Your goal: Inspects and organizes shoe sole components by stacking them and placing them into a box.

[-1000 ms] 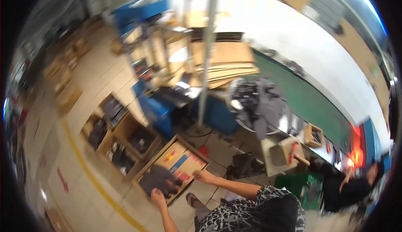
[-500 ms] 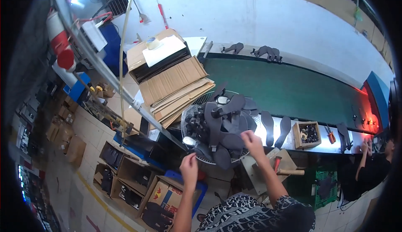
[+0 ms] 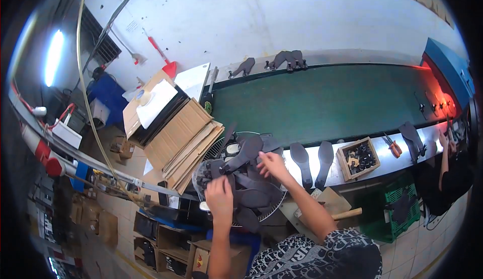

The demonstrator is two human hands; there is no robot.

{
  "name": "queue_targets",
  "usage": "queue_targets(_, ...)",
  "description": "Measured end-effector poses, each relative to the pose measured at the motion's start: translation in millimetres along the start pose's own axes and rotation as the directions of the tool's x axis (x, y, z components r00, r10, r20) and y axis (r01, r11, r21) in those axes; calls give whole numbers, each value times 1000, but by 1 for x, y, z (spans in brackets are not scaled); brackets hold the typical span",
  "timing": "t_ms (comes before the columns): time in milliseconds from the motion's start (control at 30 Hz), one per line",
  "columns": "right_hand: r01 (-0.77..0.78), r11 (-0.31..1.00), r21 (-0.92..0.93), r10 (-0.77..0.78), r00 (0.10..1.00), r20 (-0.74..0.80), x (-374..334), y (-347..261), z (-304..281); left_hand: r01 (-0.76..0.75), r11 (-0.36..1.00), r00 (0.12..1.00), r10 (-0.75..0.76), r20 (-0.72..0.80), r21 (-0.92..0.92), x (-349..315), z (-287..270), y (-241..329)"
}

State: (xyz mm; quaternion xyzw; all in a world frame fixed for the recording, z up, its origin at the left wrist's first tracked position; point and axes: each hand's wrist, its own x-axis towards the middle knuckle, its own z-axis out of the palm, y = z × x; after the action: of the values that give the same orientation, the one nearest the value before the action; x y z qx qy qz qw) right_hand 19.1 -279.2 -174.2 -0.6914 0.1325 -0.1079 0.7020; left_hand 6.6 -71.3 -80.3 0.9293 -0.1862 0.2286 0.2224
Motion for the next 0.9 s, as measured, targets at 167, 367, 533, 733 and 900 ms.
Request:
queue_targets(167, -517, 841, 157, 401, 793, 459, 16, 3, 48, -261, 917, 899, 116, 422, 302, 76, 76, -33)
queue_targets(367, -509, 608, 610, 383, 860, 336, -39, -1, 23, -297, 918, 637, 395, 662, -263, 87, 52, -11)
queue_targets(533, -206, 377, 903, 252, 961, 114, -82, 10, 15, -99, 788, 9, 612, 791, -608, 129, 44, 13)
queue_targets(733, -151, 387, 909, 218, 974, 69, -59, 17, 31, -302, 500, -282, 767, 577, -812, 148, 94, 17)
queue_targets(900, -229, 484, 844, 430, 903, -2, -44, 15, 21, -602, 698, 407, 686, 603, -387, 202, 131, 10)
